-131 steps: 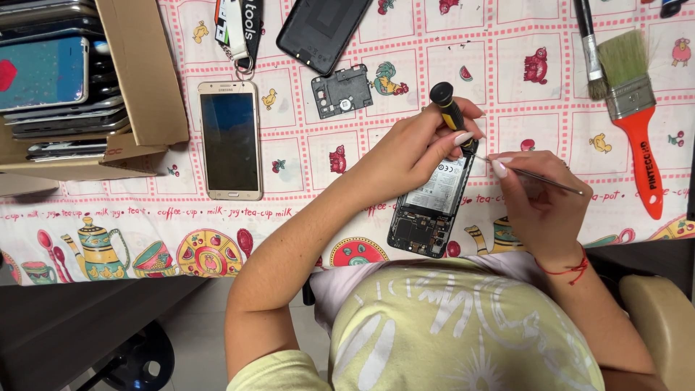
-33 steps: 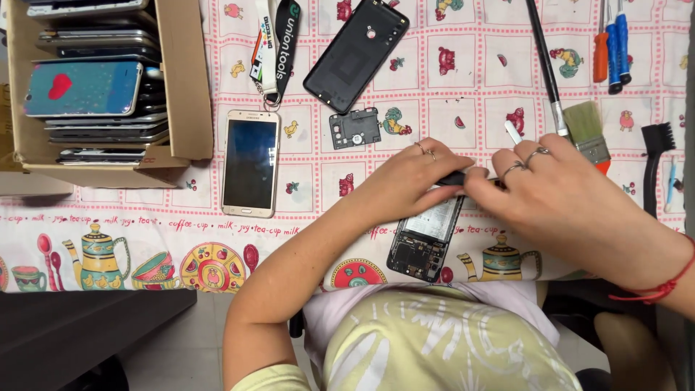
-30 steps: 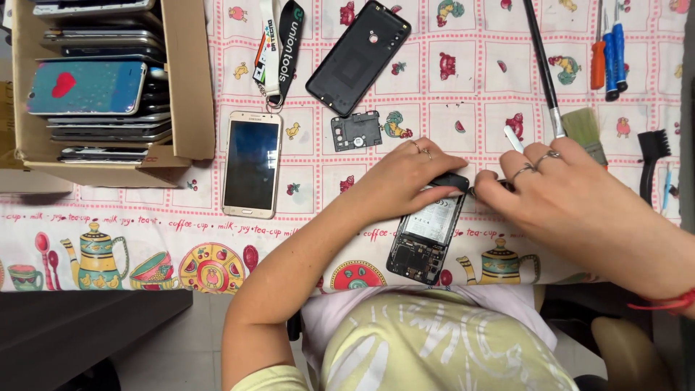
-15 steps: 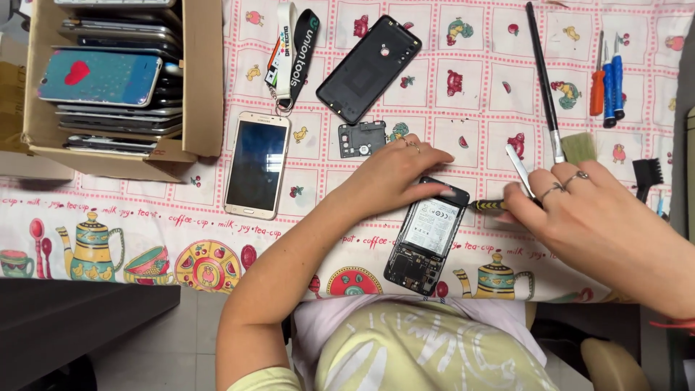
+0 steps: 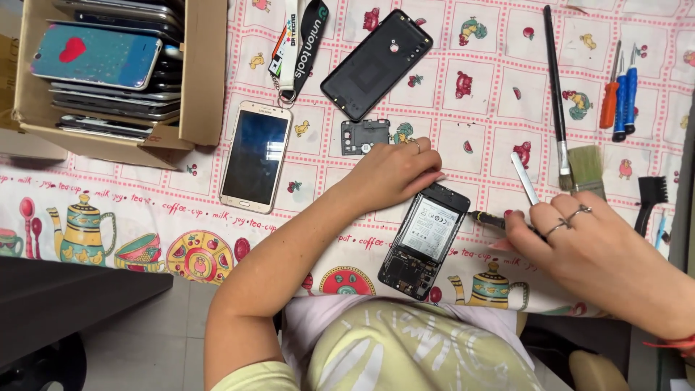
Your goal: The person uses a yellow and black precision screwdriver to unscrew and remove screws from the internal frame of a disassembled smartphone. They carefully place the removed screws on the table and continue to manipulate the phone's internal components with the tool.
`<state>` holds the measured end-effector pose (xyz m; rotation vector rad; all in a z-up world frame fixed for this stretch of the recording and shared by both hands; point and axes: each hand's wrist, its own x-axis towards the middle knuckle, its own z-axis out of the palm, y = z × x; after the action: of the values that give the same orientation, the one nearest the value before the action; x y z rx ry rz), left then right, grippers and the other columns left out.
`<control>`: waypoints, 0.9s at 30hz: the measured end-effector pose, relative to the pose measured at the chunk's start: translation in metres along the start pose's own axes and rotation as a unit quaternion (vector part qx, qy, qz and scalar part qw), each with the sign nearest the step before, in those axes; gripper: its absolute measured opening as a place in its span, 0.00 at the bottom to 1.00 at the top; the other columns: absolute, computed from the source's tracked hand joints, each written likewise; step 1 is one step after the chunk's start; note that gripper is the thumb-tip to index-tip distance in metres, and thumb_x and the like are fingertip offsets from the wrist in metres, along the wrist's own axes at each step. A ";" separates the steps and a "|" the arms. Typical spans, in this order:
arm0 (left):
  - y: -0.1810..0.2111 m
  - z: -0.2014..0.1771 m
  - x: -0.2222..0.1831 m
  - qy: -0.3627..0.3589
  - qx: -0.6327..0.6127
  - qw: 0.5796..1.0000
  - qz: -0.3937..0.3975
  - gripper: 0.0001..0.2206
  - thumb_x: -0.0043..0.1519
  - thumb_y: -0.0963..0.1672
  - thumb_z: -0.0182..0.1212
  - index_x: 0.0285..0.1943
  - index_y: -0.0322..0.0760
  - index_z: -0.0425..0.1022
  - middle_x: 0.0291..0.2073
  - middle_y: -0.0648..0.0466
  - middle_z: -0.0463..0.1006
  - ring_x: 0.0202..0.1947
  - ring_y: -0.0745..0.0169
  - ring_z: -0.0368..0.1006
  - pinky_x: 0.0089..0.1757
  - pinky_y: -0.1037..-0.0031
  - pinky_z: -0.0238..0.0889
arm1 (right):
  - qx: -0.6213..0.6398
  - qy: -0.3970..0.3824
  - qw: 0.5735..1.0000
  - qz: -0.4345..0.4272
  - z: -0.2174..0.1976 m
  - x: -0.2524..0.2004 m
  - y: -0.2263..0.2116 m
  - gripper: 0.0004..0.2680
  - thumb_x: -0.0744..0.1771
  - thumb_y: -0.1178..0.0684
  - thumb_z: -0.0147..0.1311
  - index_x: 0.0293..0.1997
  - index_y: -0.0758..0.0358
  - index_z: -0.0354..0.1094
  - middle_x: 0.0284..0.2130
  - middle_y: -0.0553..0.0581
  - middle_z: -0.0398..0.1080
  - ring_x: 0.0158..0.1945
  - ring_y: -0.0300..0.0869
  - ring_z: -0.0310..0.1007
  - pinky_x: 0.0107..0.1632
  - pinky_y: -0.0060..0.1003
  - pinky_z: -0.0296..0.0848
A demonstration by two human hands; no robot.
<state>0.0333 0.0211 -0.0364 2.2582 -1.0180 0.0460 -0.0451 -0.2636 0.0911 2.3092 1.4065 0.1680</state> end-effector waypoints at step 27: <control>0.007 -0.005 0.000 -0.019 0.023 1.000 -0.010 0.14 0.71 0.50 0.49 0.37 0.39 0.64 0.29 0.51 0.76 0.30 0.45 0.75 0.26 0.56 0.61 | -0.032 -0.086 0.993 0.072 0.007 -0.002 0.010 0.13 0.72 0.35 0.39 0.38 0.48 0.61 0.27 0.47 0.66 0.35 0.47 0.70 0.42 0.43 0.67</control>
<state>0.0291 0.0208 -0.0283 2.3184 -1.0243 0.0181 -0.0353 -0.2711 0.0896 2.3109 1.1344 0.0542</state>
